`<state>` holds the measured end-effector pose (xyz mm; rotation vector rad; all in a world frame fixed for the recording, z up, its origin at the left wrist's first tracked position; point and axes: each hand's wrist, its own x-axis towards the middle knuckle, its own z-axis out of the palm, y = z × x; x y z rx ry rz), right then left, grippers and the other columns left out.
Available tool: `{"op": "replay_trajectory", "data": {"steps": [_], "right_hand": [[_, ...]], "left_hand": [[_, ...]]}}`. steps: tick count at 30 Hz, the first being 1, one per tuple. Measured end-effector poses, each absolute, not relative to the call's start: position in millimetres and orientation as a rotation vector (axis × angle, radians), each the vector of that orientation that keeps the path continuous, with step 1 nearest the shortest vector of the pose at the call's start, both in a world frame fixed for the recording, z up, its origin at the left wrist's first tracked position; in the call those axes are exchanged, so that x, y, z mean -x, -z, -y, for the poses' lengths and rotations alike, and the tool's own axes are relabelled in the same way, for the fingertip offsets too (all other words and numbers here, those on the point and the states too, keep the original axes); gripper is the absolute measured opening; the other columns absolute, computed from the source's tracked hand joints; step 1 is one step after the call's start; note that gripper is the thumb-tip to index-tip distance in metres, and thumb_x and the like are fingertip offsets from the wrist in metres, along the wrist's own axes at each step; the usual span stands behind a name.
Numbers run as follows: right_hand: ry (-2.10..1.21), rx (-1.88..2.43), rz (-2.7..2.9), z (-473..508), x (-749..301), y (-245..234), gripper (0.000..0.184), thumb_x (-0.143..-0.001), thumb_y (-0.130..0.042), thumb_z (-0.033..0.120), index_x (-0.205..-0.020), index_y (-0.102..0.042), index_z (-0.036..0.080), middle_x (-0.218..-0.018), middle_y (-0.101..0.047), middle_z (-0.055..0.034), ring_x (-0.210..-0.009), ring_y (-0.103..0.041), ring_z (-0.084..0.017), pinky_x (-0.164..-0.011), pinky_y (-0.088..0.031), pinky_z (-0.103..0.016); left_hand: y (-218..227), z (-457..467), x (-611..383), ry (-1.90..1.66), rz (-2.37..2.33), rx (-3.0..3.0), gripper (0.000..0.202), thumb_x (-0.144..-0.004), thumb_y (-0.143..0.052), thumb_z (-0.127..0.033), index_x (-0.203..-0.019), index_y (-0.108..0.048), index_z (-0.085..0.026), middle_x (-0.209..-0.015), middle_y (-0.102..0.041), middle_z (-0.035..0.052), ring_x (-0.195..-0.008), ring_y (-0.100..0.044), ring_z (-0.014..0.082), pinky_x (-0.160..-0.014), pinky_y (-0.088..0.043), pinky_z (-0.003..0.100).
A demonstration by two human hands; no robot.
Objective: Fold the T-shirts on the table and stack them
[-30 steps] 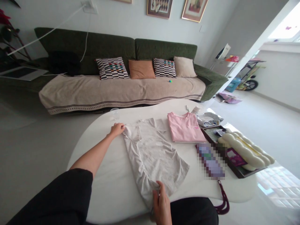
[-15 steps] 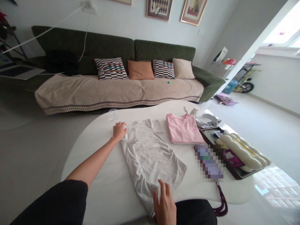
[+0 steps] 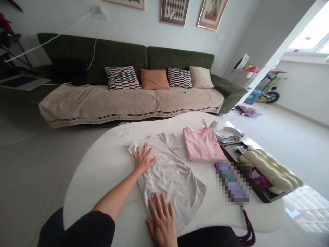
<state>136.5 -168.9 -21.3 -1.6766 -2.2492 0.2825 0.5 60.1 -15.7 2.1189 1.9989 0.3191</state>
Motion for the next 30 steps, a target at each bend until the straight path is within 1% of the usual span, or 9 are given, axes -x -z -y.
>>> {"op": "replay_trajectory", "data": {"steps": [4, 7, 10, 15, 19, 23, 27, 30], "right_hand": [[-0.263, 1.682, 2.206, 170.7, -130.5, 27.2, 0.073, -0.081, -0.056, 0.024, -0.144, -0.023, 0.04, -0.148, -0.031, 0.0041, -0.132, -0.039, -0.032, -0.099, -0.038, -0.051], [-0.24, 1.76, 2.091, 173.7, -121.4, 30.4, 0.069, -0.081, -0.056, 0.024, -0.142, -0.028, 0.041, -0.147, -0.034, 0.0055, -0.133, -0.038, -0.032, -0.103, -0.033, -0.052], [-0.24, 1.787, 2.035, 175.6, -116.7, 32.2, 0.068, -0.082, -0.055, 0.023, -0.142, -0.029, 0.042, -0.146, -0.036, 0.0062, -0.133, -0.037, -0.031, -0.104, -0.029, -0.053], [-0.249, 1.745, 2.062, 175.0, -118.6, 33.3, 0.069, -0.083, -0.055, 0.025, -0.142, -0.026, 0.043, -0.146, -0.036, 0.0058, -0.132, -0.039, -0.032, -0.102, -0.032, -0.054], [-0.25, 1.777, 2.025, 175.3, -117.7, 31.9, 0.069, -0.082, -0.055, 0.022, -0.142, -0.027, 0.044, -0.146, -0.036, 0.0065, -0.133, -0.038, -0.031, -0.104, -0.029, -0.054], [-0.266, 1.791, 2.015, 176.2, -116.3, 29.2, 0.066, -0.083, -0.054, 0.023, -0.141, -0.03, 0.042, -0.146, -0.035, 0.0063, -0.134, -0.036, -0.031, -0.105, -0.028, -0.054], [-0.324, 1.843, 1.983, 180.0, -100.5, 26.9, 0.062, -0.083, -0.055, 0.03, -0.141, -0.034, 0.039, -0.148, -0.032, 0.0043, -0.135, -0.033, -0.031, -0.105, -0.031, -0.053], [-0.401, 1.848, 1.96, 185.1, -75.9, 24.2, 0.065, -0.082, -0.058, 0.035, -0.142, -0.033, 0.036, -0.149, -0.03, 0.0021, -0.136, -0.031, -0.033, -0.104, -0.033, -0.053]], "left_hand": [[17.6, -61.7, -0.7, -0.306, -2.008, -2.118, 0.068, -0.081, -0.041, -0.065, -0.142, -0.035, -0.035, -0.156, -0.019, 0.0039, -0.14, -0.004, 0.0445, -0.105, -0.003, 0.07], [18.2, -61.2, -0.3, -0.304, -2.003, -2.127, 0.069, -0.081, -0.041, -0.066, -0.142, -0.034, -0.036, -0.156, -0.019, 0.0035, -0.14, -0.005, 0.0445, -0.104, -0.004, 0.071], [17.9, -60.9, 0.3, -0.304, -2.001, -2.133, 0.069, -0.081, -0.041, -0.066, -0.142, -0.034, -0.036, -0.156, -0.019, 0.0037, -0.14, -0.005, 0.0447, -0.104, -0.004, 0.071], [16.6, -60.4, -0.1, -0.3, -2.005, -2.13, 0.069, -0.081, -0.041, -0.066, -0.142, -0.035, -0.036, -0.155, -0.019, 0.0036, -0.14, -0.003, 0.044, -0.105, -0.004, 0.07], [15.6, -60.3, -0.2, -0.293, -2.006, -2.121, 0.068, -0.081, -0.041, -0.066, -0.142, -0.035, -0.036, -0.155, -0.02, 0.0033, -0.14, -0.003, 0.0436, -0.106, -0.004, 0.069], [16.0, -62.9, 1.1, -0.281, -1.977, -2.13, 0.069, -0.081, -0.04, -0.066, -0.142, -0.034, -0.035, -0.156, -0.018, 0.0037, -0.14, -0.003, 0.0448, -0.104, -0.003, 0.071], [16.1, -69.6, 3.2, -0.263, -1.911, -2.158, 0.069, -0.081, -0.041, -0.066, -0.142, -0.034, -0.036, -0.156, -0.016, 0.0029, -0.14, 0.0, 0.044, -0.105, 0.0, 0.07], [12.7, -77.6, 8.4, -0.236, -1.825, -2.196, 0.068, -0.08, -0.046, -0.064, -0.141, -0.035, -0.037, -0.156, -0.017, 0.0019, -0.141, -0.001, 0.0417, -0.106, 0.001, 0.067]]}}
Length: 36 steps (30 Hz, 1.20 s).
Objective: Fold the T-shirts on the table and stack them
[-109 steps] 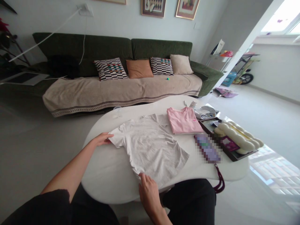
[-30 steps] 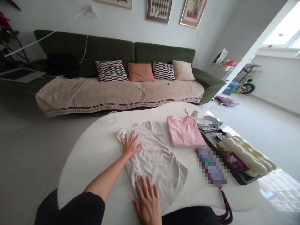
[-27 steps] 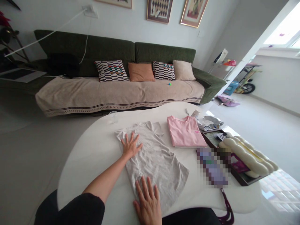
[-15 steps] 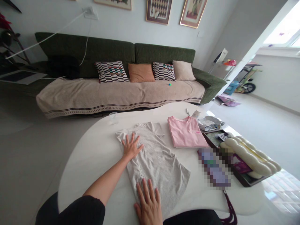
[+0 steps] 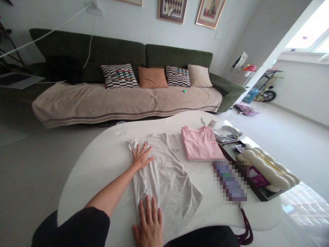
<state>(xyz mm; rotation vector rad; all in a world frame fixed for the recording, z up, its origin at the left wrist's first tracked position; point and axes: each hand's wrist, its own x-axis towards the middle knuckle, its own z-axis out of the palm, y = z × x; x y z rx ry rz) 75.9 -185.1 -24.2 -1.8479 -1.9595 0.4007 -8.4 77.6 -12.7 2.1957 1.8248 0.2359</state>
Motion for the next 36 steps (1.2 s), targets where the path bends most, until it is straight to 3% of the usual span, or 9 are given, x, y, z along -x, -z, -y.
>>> {"op": "replay_trajectory", "data": {"steps": [4, 7, 11, 14, 18, 21, 25, 30, 36], "right_hand": [[-0.514, 1.653, 2.022, 180.7, -73.9, 12.5, 0.068, -0.079, -0.06, 0.028, -0.142, -0.035, 0.033, -0.15, -0.032, -0.0013, -0.133, -0.038, -0.03, -0.1, -0.042, -0.045], [-0.449, 1.587, 1.963, 162.0, -127.0, 0.1, 0.058, -0.084, -0.052, 0.024, -0.141, -0.037, 0.023, -0.148, -0.037, -0.0102, -0.13, -0.043, -0.025, -0.098, -0.045, -0.037], [-0.191, 1.943, 1.577, 136.3, -222.3, -2.6, 0.047, -0.089, -0.045, 0.039, -0.127, -0.049, 0.012, -0.124, -0.055, -0.0211, -0.118, -0.051, -0.032, -0.094, -0.044, -0.047], [-0.302, 2.071, 1.54, 133.1, -256.1, 4.7, 0.044, -0.084, -0.052, 0.04, -0.118, -0.053, 0.012, -0.103, -0.064, -0.0171, -0.099, -0.06, -0.032, -0.083, -0.048, -0.044], [-0.392, 2.082, 1.559, 144.1, -254.9, 13.1, 0.018, -0.083, -0.053, 0.03, -0.096, -0.057, 0.019, -0.077, -0.067, -0.0062, -0.076, -0.066, -0.025, -0.066, -0.049, -0.032], [-0.387, 2.076, 1.523, 149.4, -251.2, 13.8, 0.01, -0.084, -0.051, 0.03, -0.08, -0.053, 0.021, -0.069, -0.063, -0.0032, -0.064, -0.064, -0.021, -0.058, -0.048, -0.029], [-0.392, 1.982, 1.491, 152.2, -246.2, 4.0, 0.009, -0.083, -0.043, 0.022, -0.084, -0.052, 0.019, -0.079, -0.064, -0.0063, -0.071, -0.065, -0.019, -0.062, -0.051, -0.027], [-0.382, 1.595, 1.776, 162.1, -217.2, -4.8, 0.057, -0.064, -0.033, -0.001, -0.116, -0.05, 0.015, -0.13, -0.055, -0.0114, -0.126, -0.047, -0.018, -0.101, -0.043, -0.032], [-0.36, 1.504, 2.191, 173.1, -185.5, 22.2, 0.078, -0.061, -0.032, -0.007, -0.135, -0.042, 0.013, -0.142, -0.045, -0.01, -0.133, -0.038, -0.021, -0.104, -0.042, -0.042]], "left_hand": [[0.9, -90.5, 20.1, -0.184, -1.691, -2.231, 0.066, -0.076, -0.056, -0.06, -0.137, -0.041, -0.04, -0.154, -0.023, 0.0002, -0.141, -0.007, 0.0401, -0.108, -0.005, 0.064], [-11.4, -94.4, 12.5, -0.196, -1.678, -2.215, 0.068, -0.076, -0.06, -0.055, -0.137, -0.044, -0.033, -0.151, -0.031, 0.0074, -0.139, -0.015, 0.0421, -0.106, -0.015, 0.064], [-21.9, -85.3, -50.9, -0.348, -1.665, -2.21, 0.047, -0.088, -0.048, -0.038, -0.133, -0.048, -0.022, -0.138, -0.047, 0.0118, -0.13, -0.038, 0.0281, -0.107, -0.03, 0.043], [-21.5, -78.0, -119.0, -0.435, -1.577, -2.179, 0.041, -0.087, -0.054, -0.04, -0.124, -0.054, -0.022, -0.126, -0.054, 0.0075, -0.119, -0.048, 0.0204, -0.1, -0.039, 0.031], [-15.7, -82.2, -172.8, -0.52, -1.632, -1.98, 0.038, -0.086, -0.059, -0.035, -0.118, -0.055, -0.016, -0.124, -0.054, 0.0097, -0.112, -0.052, 0.0245, -0.094, -0.044, 0.046], [-11.4, -94.0, -177.0, -0.618, -1.651, -1.78, 0.033, -0.088, -0.057, -0.032, -0.117, -0.055, -0.017, -0.123, -0.055, 0.009, -0.108, -0.055, 0.0234, -0.09, -0.047, 0.047], [-9.1, -107.8, -159.6, -0.814, -1.59, -1.475, 0.029, -0.089, -0.055, -0.032, -0.113, -0.057, -0.017, -0.116, -0.059, 0.0079, -0.1, -0.059, 0.0202, -0.085, -0.051, 0.042], [-5.9, -105.9, -98.9, -1.027, -1.494, -1.001, 0.032, -0.09, -0.054, -0.034, -0.116, -0.055, -0.015, -0.113, -0.059, 0.0078, -0.093, -0.061, 0.0188, -0.078, -0.053, 0.038], [-7.9, -97.9, -28.9, -1.175, -1.332, -0.722, 0.033, -0.089, -0.055, -0.032, -0.117, -0.055, -0.015, -0.116, -0.059, 0.0087, -0.097, -0.06, 0.0206, -0.082, -0.052, 0.042]]}}
